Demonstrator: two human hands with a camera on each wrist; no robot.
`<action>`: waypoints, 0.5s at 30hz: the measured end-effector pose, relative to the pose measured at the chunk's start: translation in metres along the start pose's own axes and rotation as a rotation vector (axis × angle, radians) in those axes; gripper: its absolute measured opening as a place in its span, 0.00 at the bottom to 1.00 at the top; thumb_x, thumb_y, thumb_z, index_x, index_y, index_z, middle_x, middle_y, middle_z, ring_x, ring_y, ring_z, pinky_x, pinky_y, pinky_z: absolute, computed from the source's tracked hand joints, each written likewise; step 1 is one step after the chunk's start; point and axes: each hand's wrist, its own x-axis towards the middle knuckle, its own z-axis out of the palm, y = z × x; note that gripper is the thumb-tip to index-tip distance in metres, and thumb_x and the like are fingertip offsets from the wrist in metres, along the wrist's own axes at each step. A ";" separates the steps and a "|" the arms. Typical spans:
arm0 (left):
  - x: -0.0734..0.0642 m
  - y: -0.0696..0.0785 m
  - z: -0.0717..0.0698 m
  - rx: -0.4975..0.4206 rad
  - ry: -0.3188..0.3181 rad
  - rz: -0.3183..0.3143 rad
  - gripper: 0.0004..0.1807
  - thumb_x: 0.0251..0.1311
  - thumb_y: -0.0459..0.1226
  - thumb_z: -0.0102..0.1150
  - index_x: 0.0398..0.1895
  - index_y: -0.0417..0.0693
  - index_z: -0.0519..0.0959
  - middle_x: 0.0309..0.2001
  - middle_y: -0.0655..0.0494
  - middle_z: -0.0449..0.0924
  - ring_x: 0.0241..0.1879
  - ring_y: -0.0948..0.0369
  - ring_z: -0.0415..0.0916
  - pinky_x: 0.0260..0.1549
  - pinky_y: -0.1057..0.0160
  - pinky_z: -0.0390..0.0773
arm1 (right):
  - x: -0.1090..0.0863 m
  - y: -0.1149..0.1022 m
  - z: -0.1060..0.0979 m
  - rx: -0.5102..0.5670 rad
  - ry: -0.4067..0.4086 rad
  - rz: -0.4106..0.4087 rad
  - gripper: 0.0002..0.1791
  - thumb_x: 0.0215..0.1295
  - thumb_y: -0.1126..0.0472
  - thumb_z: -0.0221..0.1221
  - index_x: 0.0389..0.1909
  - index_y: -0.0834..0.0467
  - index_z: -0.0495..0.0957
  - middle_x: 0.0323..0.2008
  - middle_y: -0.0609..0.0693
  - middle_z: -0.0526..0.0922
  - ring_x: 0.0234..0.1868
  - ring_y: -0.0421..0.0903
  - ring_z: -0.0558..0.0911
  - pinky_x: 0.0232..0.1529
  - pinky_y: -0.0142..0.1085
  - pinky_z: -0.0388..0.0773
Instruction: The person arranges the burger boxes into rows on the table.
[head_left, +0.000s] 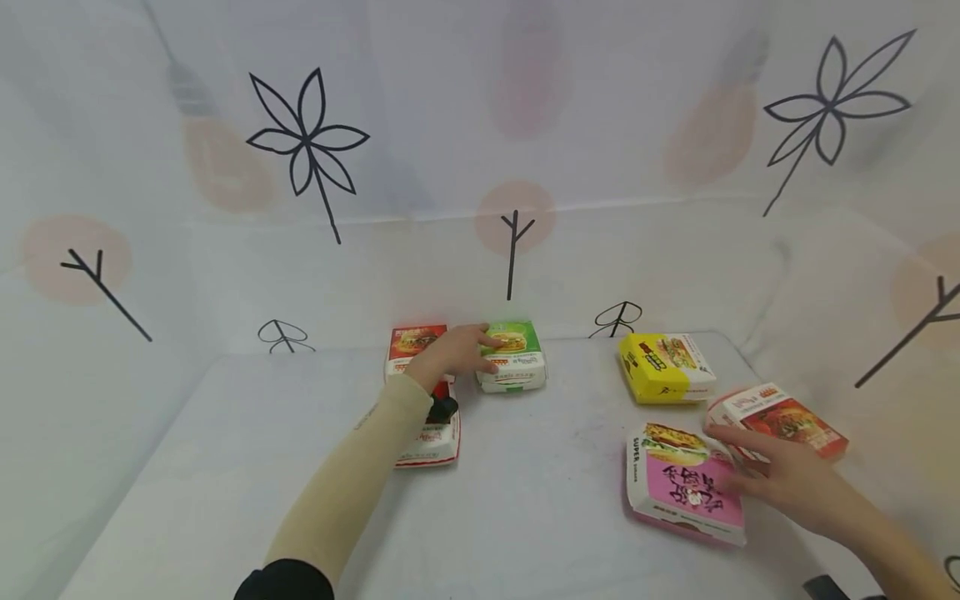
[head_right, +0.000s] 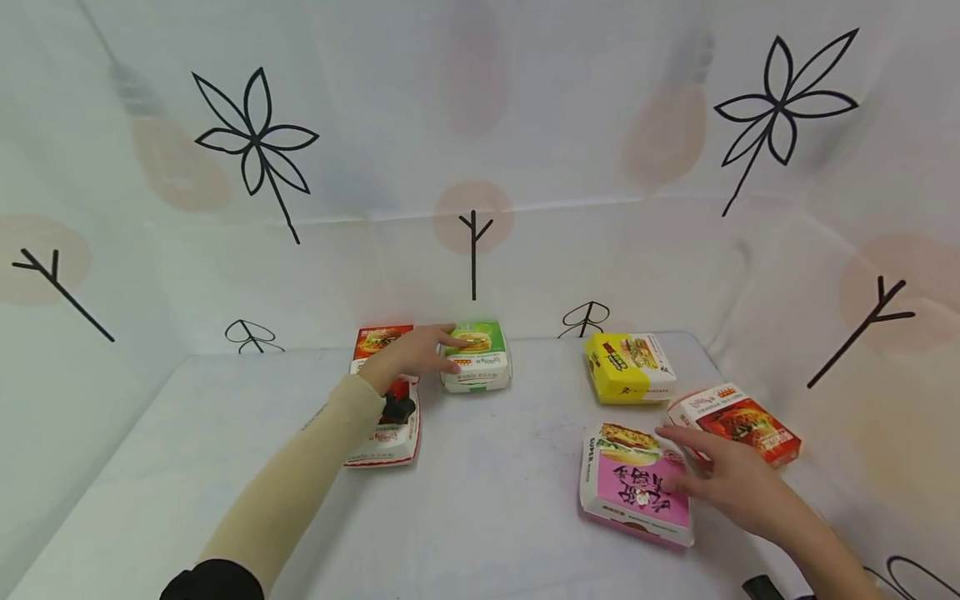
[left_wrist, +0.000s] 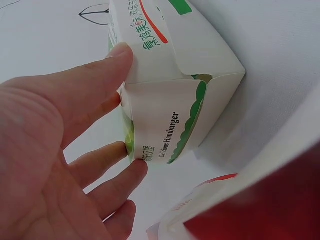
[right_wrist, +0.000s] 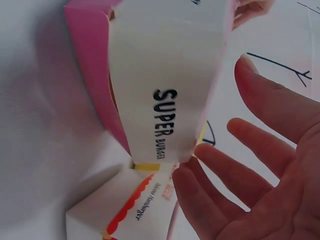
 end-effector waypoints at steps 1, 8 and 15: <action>0.000 0.000 0.000 -0.001 0.000 0.001 0.30 0.62 0.48 0.67 0.68 0.65 0.74 0.77 0.54 0.54 0.75 0.49 0.52 0.70 0.44 0.56 | 0.001 0.000 0.001 -0.007 -0.002 0.000 0.39 0.57 0.47 0.71 0.67 0.60 0.72 0.63 0.72 0.71 0.55 0.72 0.76 0.41 0.55 0.82; 0.000 0.002 -0.002 -0.007 0.003 -0.001 0.30 0.62 0.48 0.67 0.69 0.65 0.74 0.77 0.54 0.54 0.75 0.49 0.51 0.70 0.44 0.55 | 0.005 -0.002 0.011 -0.021 0.028 -0.059 0.33 0.57 0.50 0.71 0.62 0.61 0.77 0.62 0.69 0.74 0.57 0.70 0.75 0.45 0.59 0.80; -0.002 0.003 0.000 -0.031 0.001 -0.029 0.30 0.62 0.47 0.68 0.68 0.64 0.74 0.77 0.55 0.54 0.75 0.50 0.51 0.70 0.45 0.56 | 0.012 -0.009 0.027 0.024 0.061 -0.112 0.31 0.58 0.53 0.71 0.62 0.60 0.78 0.63 0.66 0.74 0.62 0.72 0.70 0.49 0.61 0.77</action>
